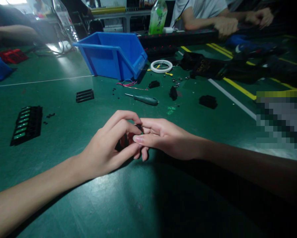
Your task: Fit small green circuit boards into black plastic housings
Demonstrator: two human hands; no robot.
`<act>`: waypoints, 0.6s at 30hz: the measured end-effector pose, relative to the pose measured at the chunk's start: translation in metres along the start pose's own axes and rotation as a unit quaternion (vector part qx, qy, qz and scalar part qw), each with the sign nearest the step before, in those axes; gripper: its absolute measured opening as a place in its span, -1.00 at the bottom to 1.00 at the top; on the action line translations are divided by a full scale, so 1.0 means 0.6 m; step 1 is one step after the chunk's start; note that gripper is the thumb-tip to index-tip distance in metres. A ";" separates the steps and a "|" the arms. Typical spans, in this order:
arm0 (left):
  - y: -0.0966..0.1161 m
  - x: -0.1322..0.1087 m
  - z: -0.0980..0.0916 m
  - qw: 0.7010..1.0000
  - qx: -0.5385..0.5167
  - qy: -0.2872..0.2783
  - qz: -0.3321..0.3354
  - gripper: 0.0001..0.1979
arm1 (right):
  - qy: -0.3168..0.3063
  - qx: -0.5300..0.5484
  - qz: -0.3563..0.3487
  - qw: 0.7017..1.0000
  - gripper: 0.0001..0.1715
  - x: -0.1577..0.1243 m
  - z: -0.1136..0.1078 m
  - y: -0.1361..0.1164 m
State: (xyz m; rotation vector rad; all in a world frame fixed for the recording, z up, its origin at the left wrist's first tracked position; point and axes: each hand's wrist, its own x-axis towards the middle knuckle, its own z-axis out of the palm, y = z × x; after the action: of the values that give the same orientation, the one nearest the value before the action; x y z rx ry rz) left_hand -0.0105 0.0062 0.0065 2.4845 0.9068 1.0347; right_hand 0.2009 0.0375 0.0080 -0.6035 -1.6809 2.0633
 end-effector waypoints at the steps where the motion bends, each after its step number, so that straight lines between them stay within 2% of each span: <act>1: 0.000 0.000 0.000 1.000 0.000 0.001 0.001 -0.81 | 0.000 0.000 0.000 1.000 -0.67 0.000 0.000 0.000; 18: -0.001 -0.002 0.001 1.000 -0.007 -0.006 0.000 -0.79 | 0.004 0.008 0.019 1.000 -0.64 0.002 0.000 -0.003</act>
State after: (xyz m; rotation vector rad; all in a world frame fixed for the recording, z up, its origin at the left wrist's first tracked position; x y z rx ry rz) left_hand -0.0111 0.0062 0.0053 2.4764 0.8934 1.0219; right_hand 0.1998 0.0385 0.0096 -0.6426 -1.6586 2.0960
